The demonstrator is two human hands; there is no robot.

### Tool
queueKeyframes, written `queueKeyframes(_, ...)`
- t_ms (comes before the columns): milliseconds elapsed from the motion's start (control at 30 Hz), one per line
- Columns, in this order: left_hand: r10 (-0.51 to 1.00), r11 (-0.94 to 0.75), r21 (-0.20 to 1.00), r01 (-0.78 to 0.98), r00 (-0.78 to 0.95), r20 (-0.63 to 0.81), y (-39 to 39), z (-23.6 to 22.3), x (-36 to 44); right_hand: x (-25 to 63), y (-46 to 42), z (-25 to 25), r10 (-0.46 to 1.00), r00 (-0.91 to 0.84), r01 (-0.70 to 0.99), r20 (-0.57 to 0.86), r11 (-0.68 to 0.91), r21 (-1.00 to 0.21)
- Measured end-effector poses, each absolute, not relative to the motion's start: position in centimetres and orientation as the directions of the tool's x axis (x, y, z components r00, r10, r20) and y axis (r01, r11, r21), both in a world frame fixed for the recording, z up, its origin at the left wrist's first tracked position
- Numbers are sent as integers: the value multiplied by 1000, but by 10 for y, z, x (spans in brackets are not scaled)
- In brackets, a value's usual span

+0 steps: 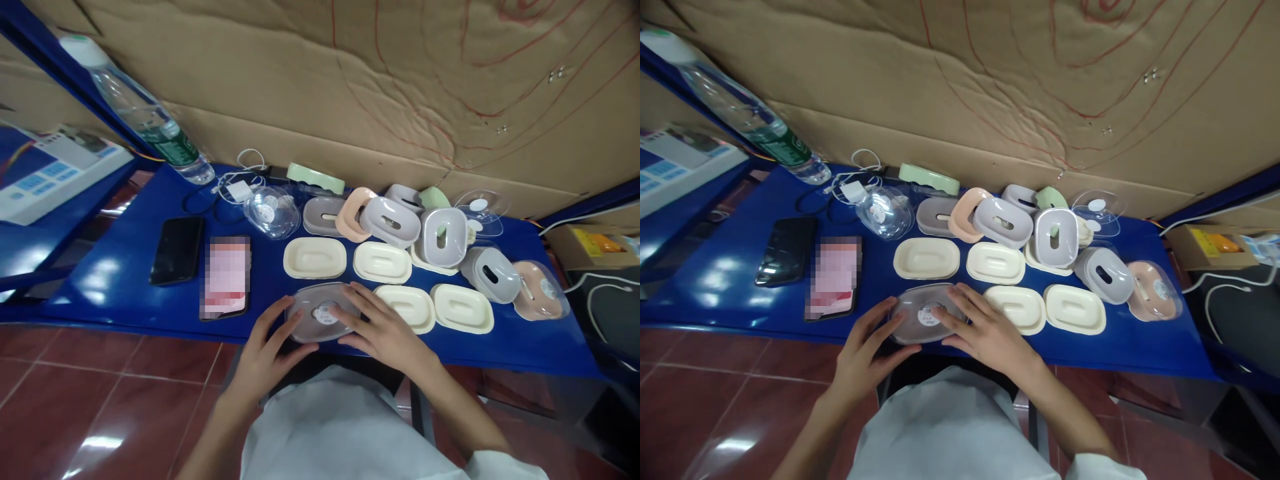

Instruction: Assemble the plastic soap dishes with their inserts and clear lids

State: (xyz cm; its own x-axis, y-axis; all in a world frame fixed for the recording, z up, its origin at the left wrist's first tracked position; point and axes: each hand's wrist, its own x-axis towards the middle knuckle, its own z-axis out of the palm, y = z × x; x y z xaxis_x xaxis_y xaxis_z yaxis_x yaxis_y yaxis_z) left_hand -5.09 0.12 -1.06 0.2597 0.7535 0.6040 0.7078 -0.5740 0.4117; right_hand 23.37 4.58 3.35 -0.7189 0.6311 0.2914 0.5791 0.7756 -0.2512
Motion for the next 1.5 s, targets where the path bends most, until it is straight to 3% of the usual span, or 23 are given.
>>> queueKeyframes(200, 748, -584, 343, 736, 323, 580, 1, -10, -51, 236, 40, 23, 618, -712, 600, 334, 782, -168)
queueKeyframes(433, 768, -568, 333, 753, 338, 545, 1, -3, -46, 246, 38, 17, 633, -736, 616, 238, 773, -151)
queueKeyframes(700, 795, -522, 359, 774, 290, 533, 9, 4, -53, 243, 57, 32, 622, -721, 565, 306, 783, -261)
queueKeyframes(900, 837, -438, 382, 814, 215, 503, 7, 4, -73, 274, 59, 51, 776, -491, 730, 396, 615, -299)
queueKeyframes(1067, 822, -390, 393, 833, 122, 556, -19, 4, -45, 303, 27, 55, 892, -309, 846, 330, 417, -332)
queueKeyframes(1200, 714, -671, 335, 661, 456, 531, -37, 3, 10, 304, 16, 52, 897, -380, 798, 225, 441, -410)
queueKeyframes(1300, 672, -737, 285, 613, 619, 406, -26, 0, 43, 300, 39, 52, 853, -407, 711, 327, 520, -472)
queueKeyframes(1400, 671, -738, 238, 631, 648, 360, -10, -2, 58, 300, 86, 54, 815, -297, 805, 498, 494, -329)
queueKeyframes(1500, 687, -722, 237, 650, 631, 360, -9, -2, 55, 297, 133, 55, 801, -342, 863, 490, 474, -172)
